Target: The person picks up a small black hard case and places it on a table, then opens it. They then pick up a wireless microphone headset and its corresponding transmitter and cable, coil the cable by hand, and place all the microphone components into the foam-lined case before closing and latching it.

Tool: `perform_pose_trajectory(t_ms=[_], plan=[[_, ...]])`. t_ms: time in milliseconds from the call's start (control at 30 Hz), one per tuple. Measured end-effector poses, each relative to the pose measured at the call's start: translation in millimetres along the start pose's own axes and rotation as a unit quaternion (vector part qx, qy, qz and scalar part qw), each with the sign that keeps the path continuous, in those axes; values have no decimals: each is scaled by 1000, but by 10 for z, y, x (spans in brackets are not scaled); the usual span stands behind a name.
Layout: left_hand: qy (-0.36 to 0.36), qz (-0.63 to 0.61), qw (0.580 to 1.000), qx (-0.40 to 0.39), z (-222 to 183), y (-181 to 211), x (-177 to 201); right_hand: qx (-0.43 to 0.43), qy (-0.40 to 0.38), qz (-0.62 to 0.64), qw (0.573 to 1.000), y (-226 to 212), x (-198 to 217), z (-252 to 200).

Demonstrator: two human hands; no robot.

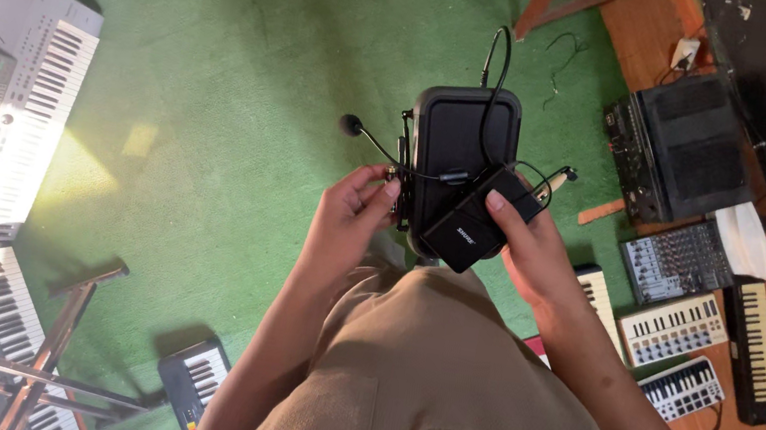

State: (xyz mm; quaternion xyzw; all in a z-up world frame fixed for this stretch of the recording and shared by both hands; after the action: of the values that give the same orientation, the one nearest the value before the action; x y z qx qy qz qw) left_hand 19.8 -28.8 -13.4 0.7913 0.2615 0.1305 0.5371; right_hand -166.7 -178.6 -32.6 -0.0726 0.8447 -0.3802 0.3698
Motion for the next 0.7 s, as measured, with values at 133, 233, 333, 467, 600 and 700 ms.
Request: perform_pose_trajectory(t_ms=[133,233,333,467,600,700], plan=[[15,1,1000,7,261,67,69,-18,7,7,1000,-75,-32,326],[24,20,999,20,539,145,210,-19,14,4,1000,-122,-125,633],[17,6,1000,8,875,256,368,-22,13,5,1000,-199,-257,949],[-7,-35,999,-9,1364,502,715,-23,30,10,999,-290,-599,1469],[-28,-13,1000,3,1892,783,1135,1,58,19,998,-348,-1020,2004],[-55,-2,998,-30,2295,973,1451,12,57,60,996,-340,-1284,2390]])
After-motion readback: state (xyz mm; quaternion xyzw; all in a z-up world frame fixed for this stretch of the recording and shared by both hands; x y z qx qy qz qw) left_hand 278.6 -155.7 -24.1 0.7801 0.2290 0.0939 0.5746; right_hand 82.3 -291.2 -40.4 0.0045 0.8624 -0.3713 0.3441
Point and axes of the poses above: each hand's wrist, its own z-axis towards the middle knuckle, its own x-axis out of the back of the hand, y = z × x, the point moved 3 cm from there along z, towards the middle knuckle, and after that the axes turned 15 degrees about z, right-handed, at the moved point
